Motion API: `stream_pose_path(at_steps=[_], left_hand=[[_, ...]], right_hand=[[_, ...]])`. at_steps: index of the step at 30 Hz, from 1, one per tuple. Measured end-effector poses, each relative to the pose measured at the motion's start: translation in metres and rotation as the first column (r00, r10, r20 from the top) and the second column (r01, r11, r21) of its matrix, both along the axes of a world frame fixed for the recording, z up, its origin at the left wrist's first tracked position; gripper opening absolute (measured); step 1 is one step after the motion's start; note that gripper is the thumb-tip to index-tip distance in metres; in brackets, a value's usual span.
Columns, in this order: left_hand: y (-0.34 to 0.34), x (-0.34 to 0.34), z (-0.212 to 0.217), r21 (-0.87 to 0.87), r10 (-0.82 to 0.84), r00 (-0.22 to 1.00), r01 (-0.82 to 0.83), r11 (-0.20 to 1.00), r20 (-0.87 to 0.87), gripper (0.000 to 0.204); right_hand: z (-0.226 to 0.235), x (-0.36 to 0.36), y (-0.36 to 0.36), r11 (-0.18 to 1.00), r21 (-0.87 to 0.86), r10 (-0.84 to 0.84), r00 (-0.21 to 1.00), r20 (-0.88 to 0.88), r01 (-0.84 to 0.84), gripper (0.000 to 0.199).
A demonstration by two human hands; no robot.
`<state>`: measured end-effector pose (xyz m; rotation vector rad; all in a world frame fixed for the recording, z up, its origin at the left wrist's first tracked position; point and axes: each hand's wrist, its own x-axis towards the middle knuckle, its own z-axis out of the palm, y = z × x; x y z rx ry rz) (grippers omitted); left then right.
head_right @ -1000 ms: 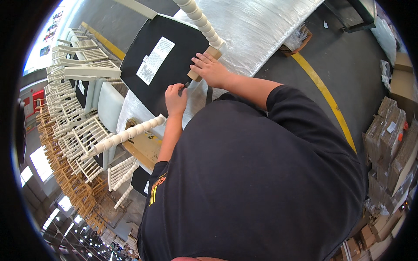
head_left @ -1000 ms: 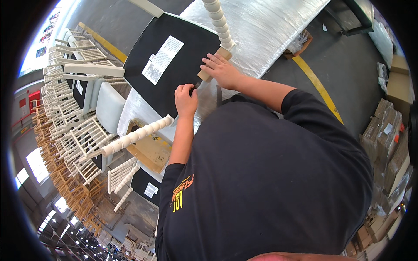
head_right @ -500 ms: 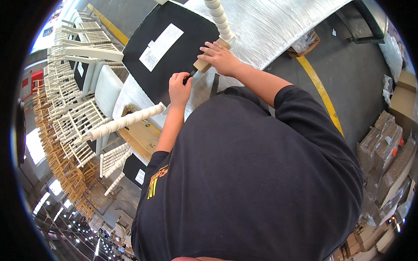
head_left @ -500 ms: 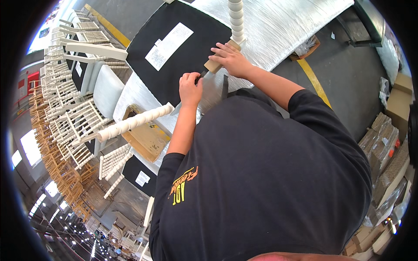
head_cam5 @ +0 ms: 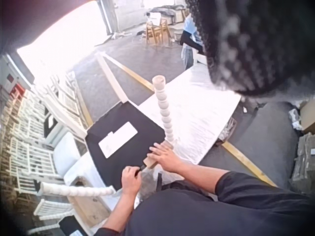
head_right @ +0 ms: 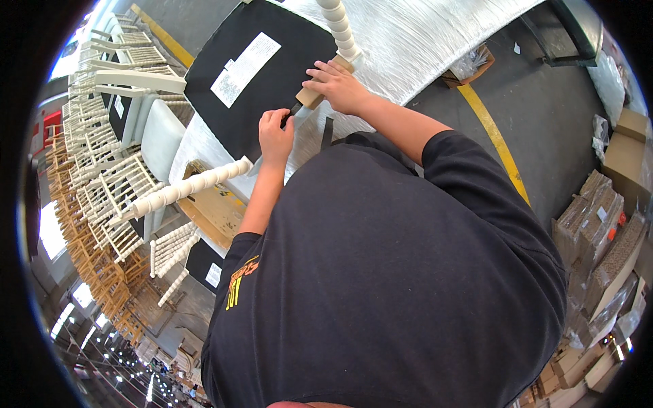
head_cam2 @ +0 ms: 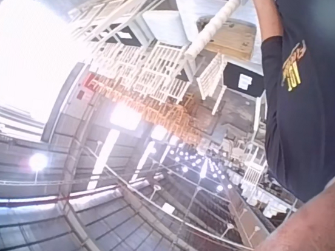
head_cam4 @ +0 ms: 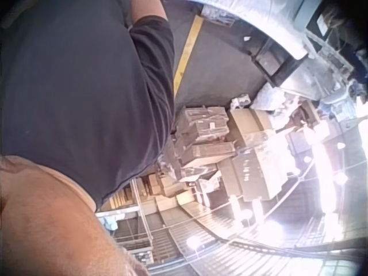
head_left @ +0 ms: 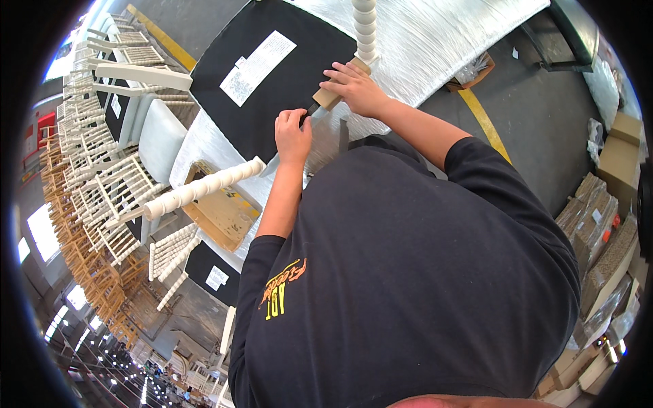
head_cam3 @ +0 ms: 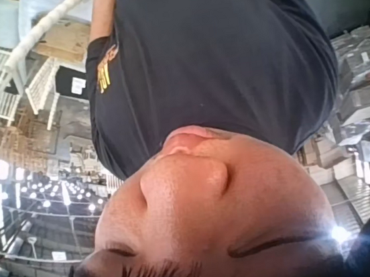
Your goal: The person assembles white chairs by inserting legs into the seat frame and securing them with a hammer and wooden block. The person repeatedly lifts and repositions chairs on a workbench, hammers each leg into place, and moves completed chairs aside.
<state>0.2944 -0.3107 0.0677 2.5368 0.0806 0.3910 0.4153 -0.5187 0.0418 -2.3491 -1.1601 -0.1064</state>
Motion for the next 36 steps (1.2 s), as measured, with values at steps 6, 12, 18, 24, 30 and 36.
stream_pose_path(at_steps=[6,12,18,24,30,36], left_hand=[[0.003,0.0,-0.001,-0.003,0.014,1.0,-0.014,1.0,0.02,0.021],[0.002,-0.001,-0.001,-0.015,0.015,0.998,-0.016,1.0,-0.058,0.021],[0.001,0.001,0.0,-0.008,0.006,0.999,-0.006,1.0,-0.031,0.019],[0.0,0.0,0.001,-0.013,0.005,0.999,-0.005,1.0,-0.038,0.017],[-0.001,0.003,0.001,0.009,0.013,0.999,-0.013,1.0,-0.039,0.016],[0.004,0.0,-0.003,-0.009,0.029,0.999,-0.03,1.0,-0.035,0.012]], right_hand=[[0.0,0.0,0.0,1.0,-0.01,-0.005,1.0,-0.002,0.005,0.056],[-0.001,-0.001,0.0,1.0,0.006,-0.005,1.0,-0.01,0.005,0.056],[-0.002,0.001,0.001,0.999,-0.032,-0.01,1.0,0.008,0.01,0.055],[-0.002,0.0,0.001,0.999,-0.038,-0.008,1.0,0.003,0.008,0.054],[0.001,0.001,0.002,1.0,-0.019,-0.013,1.0,0.026,0.014,0.053],[0.039,-0.024,-0.011,0.998,0.001,0.057,0.993,-0.099,-0.057,0.051]])
